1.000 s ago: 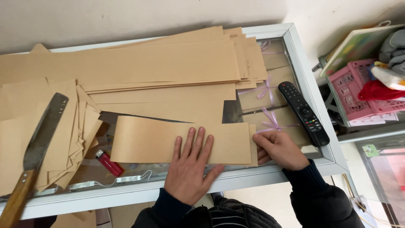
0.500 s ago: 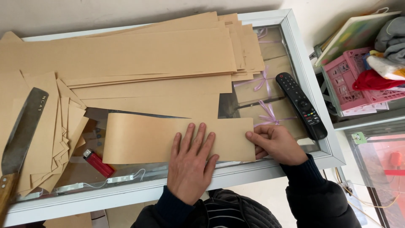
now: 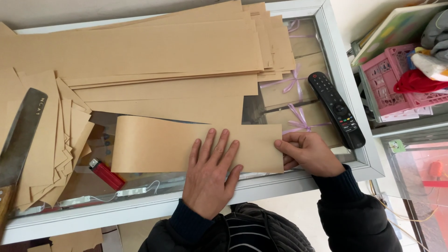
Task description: The person is preparing paper food wrappers by picking up sheets of brown paper, folding them into shape, and using a large knife to crease the folds. They also handle a prepared sandwich in one of the wrappers.
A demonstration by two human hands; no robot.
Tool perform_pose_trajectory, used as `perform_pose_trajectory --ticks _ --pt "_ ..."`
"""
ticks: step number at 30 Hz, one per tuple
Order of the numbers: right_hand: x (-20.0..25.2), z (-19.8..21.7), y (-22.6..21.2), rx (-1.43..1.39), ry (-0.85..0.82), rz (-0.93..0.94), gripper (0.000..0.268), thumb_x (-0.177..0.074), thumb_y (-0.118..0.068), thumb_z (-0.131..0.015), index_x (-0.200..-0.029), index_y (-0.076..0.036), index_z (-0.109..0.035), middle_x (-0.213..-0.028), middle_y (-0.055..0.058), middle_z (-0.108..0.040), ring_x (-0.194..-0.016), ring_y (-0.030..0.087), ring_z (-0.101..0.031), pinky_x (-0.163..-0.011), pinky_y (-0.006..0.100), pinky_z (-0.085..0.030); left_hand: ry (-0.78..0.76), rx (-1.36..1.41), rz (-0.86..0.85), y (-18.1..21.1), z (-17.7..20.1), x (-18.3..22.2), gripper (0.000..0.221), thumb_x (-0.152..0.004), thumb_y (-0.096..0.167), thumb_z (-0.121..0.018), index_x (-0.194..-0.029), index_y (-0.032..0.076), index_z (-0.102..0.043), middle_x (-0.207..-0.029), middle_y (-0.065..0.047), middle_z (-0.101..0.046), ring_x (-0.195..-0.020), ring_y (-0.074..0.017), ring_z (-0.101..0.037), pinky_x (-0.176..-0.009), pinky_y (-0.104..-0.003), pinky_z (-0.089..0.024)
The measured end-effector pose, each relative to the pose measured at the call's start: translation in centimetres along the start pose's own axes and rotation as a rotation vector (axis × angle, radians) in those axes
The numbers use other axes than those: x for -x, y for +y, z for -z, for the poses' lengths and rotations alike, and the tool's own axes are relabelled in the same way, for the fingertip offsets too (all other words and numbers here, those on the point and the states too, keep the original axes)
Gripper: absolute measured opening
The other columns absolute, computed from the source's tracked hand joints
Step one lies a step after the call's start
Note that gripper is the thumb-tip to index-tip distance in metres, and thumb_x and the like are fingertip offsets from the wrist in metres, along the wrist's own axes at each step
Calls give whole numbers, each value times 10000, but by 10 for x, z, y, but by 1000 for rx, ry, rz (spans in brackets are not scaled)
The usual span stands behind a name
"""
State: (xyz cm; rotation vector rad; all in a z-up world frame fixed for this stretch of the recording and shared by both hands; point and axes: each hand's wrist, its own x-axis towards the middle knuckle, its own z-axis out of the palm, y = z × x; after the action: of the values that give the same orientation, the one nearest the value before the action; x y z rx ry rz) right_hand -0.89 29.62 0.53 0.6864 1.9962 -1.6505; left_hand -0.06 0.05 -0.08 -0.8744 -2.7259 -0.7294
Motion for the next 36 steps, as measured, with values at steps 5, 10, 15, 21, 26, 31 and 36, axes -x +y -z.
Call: perform_pose_trajectory --ticks 5,10,15,21,26,31,36 --pt "-2 2 3 -2 -18 8 268 -1076 -216 -759 -1073 47 -808 -829 175 -777 -729 267 -797 -663 401 -719 -9 -6 2 0 0 0 533 -1138 411 -577 -1582 131 -666 -1763 -141 -532 -1670 -415 -400 -1338 -638 -292" --pt "-3 2 4 -3 -22 22 263 -1084 -212 -763 -979 30 -772 -806 156 -751 -718 257 -793 -659 408 -733 4 -13 -2 1 2 -1 525 -1138 417 -577 -1566 132 -681 -1746 -147 -552 -1649 -417 -431 -1327 -631 -314" --pt "-3 2 7 6 -12 35 267 -1073 -212 -776 -981 39 -787 -775 152 -731 -693 239 -763 -641 401 -726 10 -1 -4 2 2 0 518 -1139 406 -579 -1561 124 -682 -1746 -150 -549 -1651 -423 -426 -1325 -634 -314" --pt "-5 2 8 -10 -14 31 268 -1066 -216 -783 -970 34 -780 -762 157 -730 -689 244 -767 -643 410 -732 17 -11 -7 1 1 -1 525 -1128 403 -592 -1566 125 -677 -1749 -146 -547 -1650 -420 -426 -1319 -630 -317" --pt "-5 0 10 -9 -5 30 280 -1061 -214 -784 -986 55 -799 -752 174 -743 -683 245 -763 -643 410 -734 23 -7 -12 0 0 -1 530 -1136 407 -585 -1575 121 -666 -1761 -148 -530 -1658 -425 -409 -1321 -633 -313" --pt "-11 0 20 0 71 65 327 -1054 -193 -824 -830 22 -720 -648 119 -602 -621 187 -637 -584 404 -717 36 11 16 0 -1 1 565 -1143 454 -576 -1596 125 -653 -1781 -186 -487 -1683 -441 -355 -1345 -631 -255" --pt "-16 32 33 95 67 105 281 -1057 -182 -805 -899 49 -793 -754 165 -723 -666 270 -783 -634 415 -714 15 -175 -3 -28 13 7 647 -1172 567 -450 -1641 144 -588 -1798 -165 -453 -1709 -392 -311 -1366 -646 -185"
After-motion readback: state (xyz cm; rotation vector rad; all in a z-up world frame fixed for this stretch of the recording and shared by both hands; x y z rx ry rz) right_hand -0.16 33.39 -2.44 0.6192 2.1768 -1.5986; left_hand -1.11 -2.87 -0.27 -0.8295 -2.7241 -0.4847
